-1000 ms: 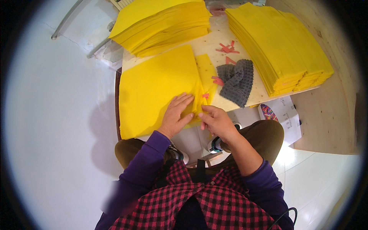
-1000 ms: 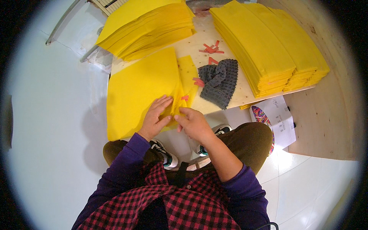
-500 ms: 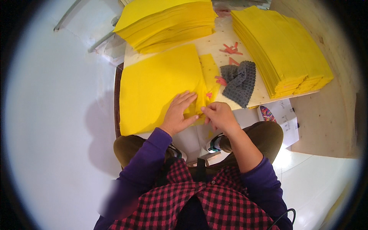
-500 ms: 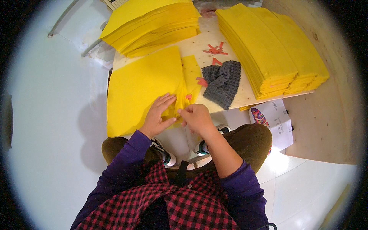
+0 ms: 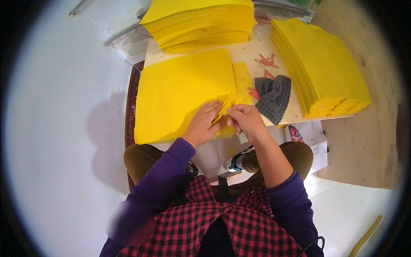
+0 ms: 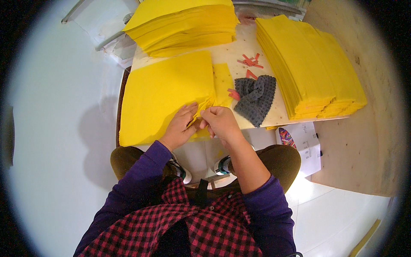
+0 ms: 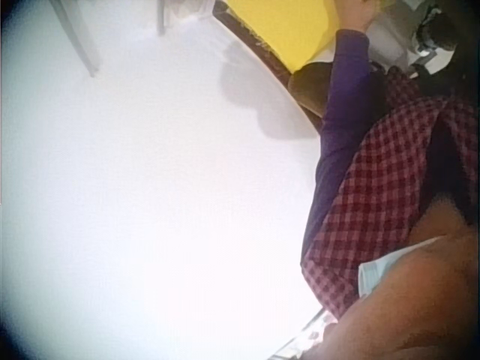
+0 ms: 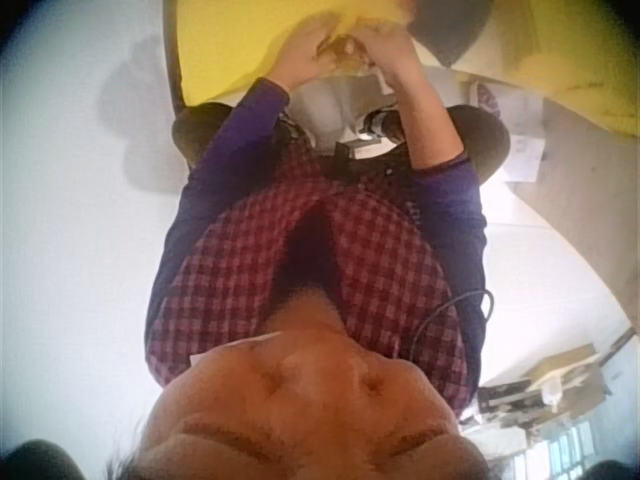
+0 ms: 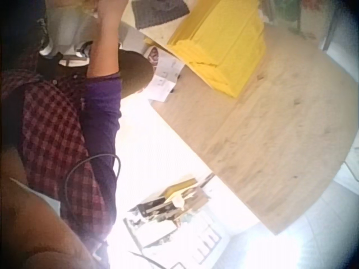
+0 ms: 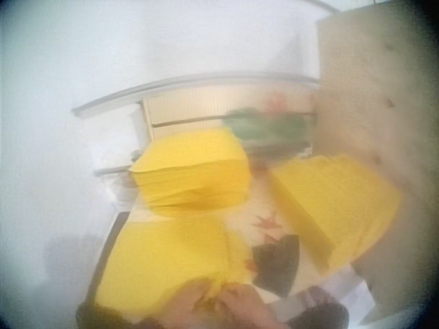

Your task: The person folds large yellow sheets by hand on a low table, repeatedly folding each sheet in half and then into thirds, then stacking the folded sheets on the right side of the table.

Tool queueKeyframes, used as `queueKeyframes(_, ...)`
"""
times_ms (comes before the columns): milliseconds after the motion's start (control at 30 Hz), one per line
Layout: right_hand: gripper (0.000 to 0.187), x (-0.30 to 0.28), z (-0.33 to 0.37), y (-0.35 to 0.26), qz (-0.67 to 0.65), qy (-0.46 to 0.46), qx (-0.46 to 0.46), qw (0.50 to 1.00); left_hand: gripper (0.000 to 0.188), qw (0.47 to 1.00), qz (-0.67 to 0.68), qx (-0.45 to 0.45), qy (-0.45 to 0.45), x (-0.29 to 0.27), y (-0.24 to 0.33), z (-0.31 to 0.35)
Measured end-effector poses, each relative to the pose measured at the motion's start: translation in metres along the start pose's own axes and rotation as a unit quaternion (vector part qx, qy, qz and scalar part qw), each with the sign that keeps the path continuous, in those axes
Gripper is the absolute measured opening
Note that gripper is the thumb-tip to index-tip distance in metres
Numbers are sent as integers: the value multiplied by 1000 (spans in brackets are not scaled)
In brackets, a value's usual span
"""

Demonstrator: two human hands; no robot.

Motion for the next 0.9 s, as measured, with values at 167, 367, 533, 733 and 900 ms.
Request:
queueKeyframes(167, 18, -20, 2, -6, 78, 53, -44, 995, 43, 999, 23, 2, 29, 3, -5, 2)
queueKeyframes(367, 19, -97, 5, -28, 340, 229, -264, 873, 41, 998, 56, -13, 31, 4, -8, 3)
queueKeyframes(533, 27, -118, 8, -13, 495, 230, -311, 779, 44, 996, 74, -47, 24, 2, -7, 3)
queueKeyframes(733, 27, -120, 10, -9, 448, 227, -291, 814, 49, 992, 88, -84, 17, 0, -5, 4)
queueKeyframes(900, 16, -103, 29, -14, 404, 232, -344, 816, 51, 989, 108, -103, 22, 1, -8, 6)
Point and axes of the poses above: each hand's wrist, its own z-axis away from the middle knuckle, its own x-axis out of the palm, y = z × x, the point moved 4 cm from there along -z, towards the middle knuckle, and after that the axes turned 2 degrees about -x, right-handed, at the moved point
